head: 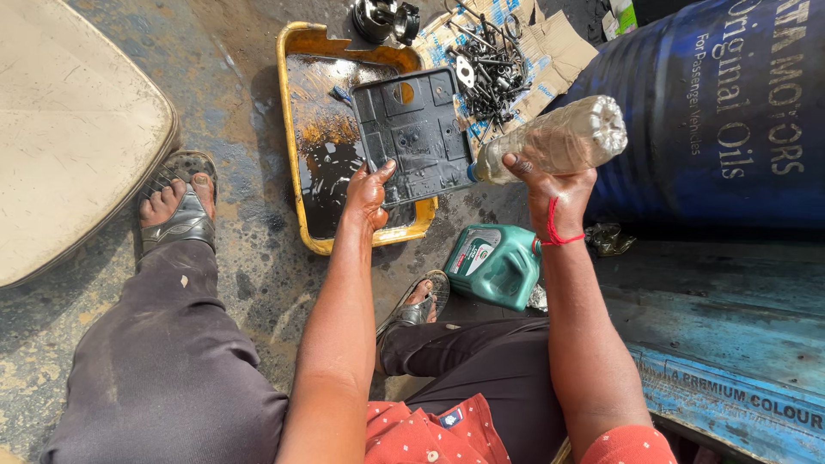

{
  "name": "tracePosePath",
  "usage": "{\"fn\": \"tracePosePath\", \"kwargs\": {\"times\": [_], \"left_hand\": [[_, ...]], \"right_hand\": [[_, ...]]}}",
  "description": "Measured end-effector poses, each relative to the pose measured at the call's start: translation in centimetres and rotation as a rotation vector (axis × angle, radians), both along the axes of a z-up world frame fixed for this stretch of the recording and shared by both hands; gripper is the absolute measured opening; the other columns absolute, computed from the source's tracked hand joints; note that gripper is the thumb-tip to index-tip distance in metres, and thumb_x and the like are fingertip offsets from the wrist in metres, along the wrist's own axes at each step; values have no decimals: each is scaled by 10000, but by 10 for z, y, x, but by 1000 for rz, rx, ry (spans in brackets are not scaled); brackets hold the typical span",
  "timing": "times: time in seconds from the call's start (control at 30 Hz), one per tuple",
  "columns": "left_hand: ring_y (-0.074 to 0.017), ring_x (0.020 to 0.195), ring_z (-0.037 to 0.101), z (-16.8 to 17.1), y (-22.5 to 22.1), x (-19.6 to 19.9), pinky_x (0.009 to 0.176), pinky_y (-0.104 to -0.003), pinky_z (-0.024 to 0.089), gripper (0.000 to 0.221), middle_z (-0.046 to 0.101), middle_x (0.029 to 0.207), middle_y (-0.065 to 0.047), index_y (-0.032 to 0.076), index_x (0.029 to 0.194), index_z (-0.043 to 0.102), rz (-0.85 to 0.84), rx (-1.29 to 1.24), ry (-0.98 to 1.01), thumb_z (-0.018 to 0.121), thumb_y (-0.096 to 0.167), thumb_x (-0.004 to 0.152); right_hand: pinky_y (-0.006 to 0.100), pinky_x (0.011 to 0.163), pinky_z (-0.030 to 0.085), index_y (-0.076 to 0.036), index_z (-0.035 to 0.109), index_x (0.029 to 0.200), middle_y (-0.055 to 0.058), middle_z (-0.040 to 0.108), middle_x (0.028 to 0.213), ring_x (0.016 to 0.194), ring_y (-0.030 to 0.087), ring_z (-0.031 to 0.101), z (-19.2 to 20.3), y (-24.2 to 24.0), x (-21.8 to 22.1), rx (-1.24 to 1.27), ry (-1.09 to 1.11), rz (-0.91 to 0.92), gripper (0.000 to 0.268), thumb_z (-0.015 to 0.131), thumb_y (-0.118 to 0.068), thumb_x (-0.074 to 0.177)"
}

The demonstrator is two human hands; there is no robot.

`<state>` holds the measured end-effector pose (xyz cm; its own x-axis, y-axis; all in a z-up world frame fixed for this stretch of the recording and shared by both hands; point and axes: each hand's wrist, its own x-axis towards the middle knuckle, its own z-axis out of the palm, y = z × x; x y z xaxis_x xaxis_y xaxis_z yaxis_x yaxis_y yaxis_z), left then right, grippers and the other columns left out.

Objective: Cleaning engine parts including a piston and bolts by hand using a plastic bottle filled with liquid in a yellow tray

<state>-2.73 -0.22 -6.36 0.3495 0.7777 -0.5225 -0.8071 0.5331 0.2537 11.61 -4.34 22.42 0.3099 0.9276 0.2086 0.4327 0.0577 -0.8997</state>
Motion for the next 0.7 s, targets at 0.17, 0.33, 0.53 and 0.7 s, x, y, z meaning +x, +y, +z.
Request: {"fn": "tracePosePath", "kwargs": {"times": [0.17,0.33,0.53,0.7], "left_hand": [[-245,856,749,14,-8,-12,762,-464,661,337,741,1015,-141,56,1158,637,-117,-98,104,780,32,854],[-235,864,751,28,-13,-20,751,-422,653,492,750,1015,-126,64,1247,596,-192,59,126,786,-17,801],[-220,882,760,19,-13,-16,772,-373,650,496,764,1047,-117,47,1267,614,-311,175,83,784,-29,807],[-224,879,750,2,-16,-12,783,-379,636,361,766,1061,-127,4,1197,684,-366,221,30,772,-9,847]], "right_hand": [[315,941,609,19,661,1194,66,723,1103,1022,158,701,3,5,8,29,-39,-52,469,922,42,804],[336,984,616,22,654,1212,88,701,1160,1078,179,701,3,9,4,80,31,-66,513,932,42,781],[362,1001,626,28,633,1236,104,699,1175,1097,203,710,4,18,6,165,133,-48,545,925,62,777],[374,1030,618,39,641,1256,120,699,1194,1109,216,706,5,20,12,190,69,-67,524,925,83,819]]}}
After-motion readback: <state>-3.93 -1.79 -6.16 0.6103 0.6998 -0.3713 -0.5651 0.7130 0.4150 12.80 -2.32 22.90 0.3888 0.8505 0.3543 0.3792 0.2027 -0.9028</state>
